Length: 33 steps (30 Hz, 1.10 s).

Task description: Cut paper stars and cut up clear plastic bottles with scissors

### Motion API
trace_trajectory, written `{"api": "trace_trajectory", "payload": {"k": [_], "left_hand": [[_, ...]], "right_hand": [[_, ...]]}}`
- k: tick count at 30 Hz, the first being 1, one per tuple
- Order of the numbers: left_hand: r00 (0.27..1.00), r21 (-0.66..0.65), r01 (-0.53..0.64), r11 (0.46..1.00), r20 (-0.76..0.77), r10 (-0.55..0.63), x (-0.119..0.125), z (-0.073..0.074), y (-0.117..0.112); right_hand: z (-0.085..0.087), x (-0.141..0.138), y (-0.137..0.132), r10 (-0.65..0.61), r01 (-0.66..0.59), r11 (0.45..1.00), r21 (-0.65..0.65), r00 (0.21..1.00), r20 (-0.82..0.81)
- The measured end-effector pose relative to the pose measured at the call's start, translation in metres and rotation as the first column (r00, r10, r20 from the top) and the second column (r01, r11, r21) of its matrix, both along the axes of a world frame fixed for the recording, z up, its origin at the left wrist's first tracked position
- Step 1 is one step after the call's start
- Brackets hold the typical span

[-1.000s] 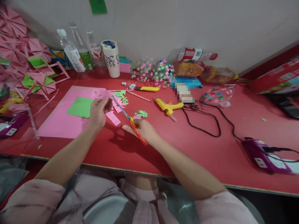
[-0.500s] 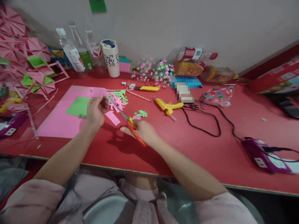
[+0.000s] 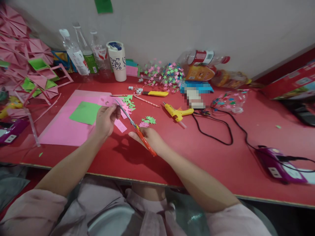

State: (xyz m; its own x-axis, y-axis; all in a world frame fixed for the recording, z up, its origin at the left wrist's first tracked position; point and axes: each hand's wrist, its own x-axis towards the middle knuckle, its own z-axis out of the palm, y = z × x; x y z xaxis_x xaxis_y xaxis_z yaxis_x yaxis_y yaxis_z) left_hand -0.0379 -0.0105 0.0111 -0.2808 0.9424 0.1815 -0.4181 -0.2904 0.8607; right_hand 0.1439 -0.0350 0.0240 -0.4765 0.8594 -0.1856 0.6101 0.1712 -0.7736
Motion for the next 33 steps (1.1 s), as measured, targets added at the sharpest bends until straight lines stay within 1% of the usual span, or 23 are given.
{"api": "trace_trajectory", "payload": {"k": [5,8,17,21,26,29,33], "left_hand": [[1.0,0.0,0.012,1.0,0.004,-0.012,0.0014,0.0021,-0.0013],[1.0,-0.001,0.01,1.0,0.001,-0.01,0.0018,0.002,-0.0015],[1.0,0.0,0.014,1.0,-0.02,-0.014,-0.0002,0.0028,-0.0011],[0.999,0.015,0.006,1.0,-0.041,-0.006,-0.0023,0.0033,-0.0009],[0.993,0.024,-0.008,1.0,-0.119,0.011,-0.006,0.0025,0.0004],[0.988,0.025,-0.016,1.0,-0.153,0.019,-0.0073,0.0025,0.0011],[0.987,0.038,-0.019,0.999,-0.156,0.025,-0.0074,0.0032,0.0012]], "right_hand": [[0.0011,-0.0029,-0.0057,-0.033,0.023,0.996,-0.088,0.992,-0.119],[0.0024,-0.0049,-0.0091,-0.071,0.05,0.989,-0.138,0.987,-0.147],[0.0047,-0.0064,-0.0098,-0.13,0.104,0.976,-0.194,0.983,-0.127],[0.006,-0.0058,-0.0079,-0.126,0.099,0.969,-0.226,0.986,-0.11],[0.0039,-0.005,-0.0048,-0.106,0.07,0.962,-0.265,0.987,-0.123],[0.0028,-0.0053,-0.0038,-0.111,0.075,0.957,-0.279,0.987,-0.116],[0.003,-0.0061,-0.0036,-0.115,0.08,0.953,-0.291,0.988,-0.107]]}}
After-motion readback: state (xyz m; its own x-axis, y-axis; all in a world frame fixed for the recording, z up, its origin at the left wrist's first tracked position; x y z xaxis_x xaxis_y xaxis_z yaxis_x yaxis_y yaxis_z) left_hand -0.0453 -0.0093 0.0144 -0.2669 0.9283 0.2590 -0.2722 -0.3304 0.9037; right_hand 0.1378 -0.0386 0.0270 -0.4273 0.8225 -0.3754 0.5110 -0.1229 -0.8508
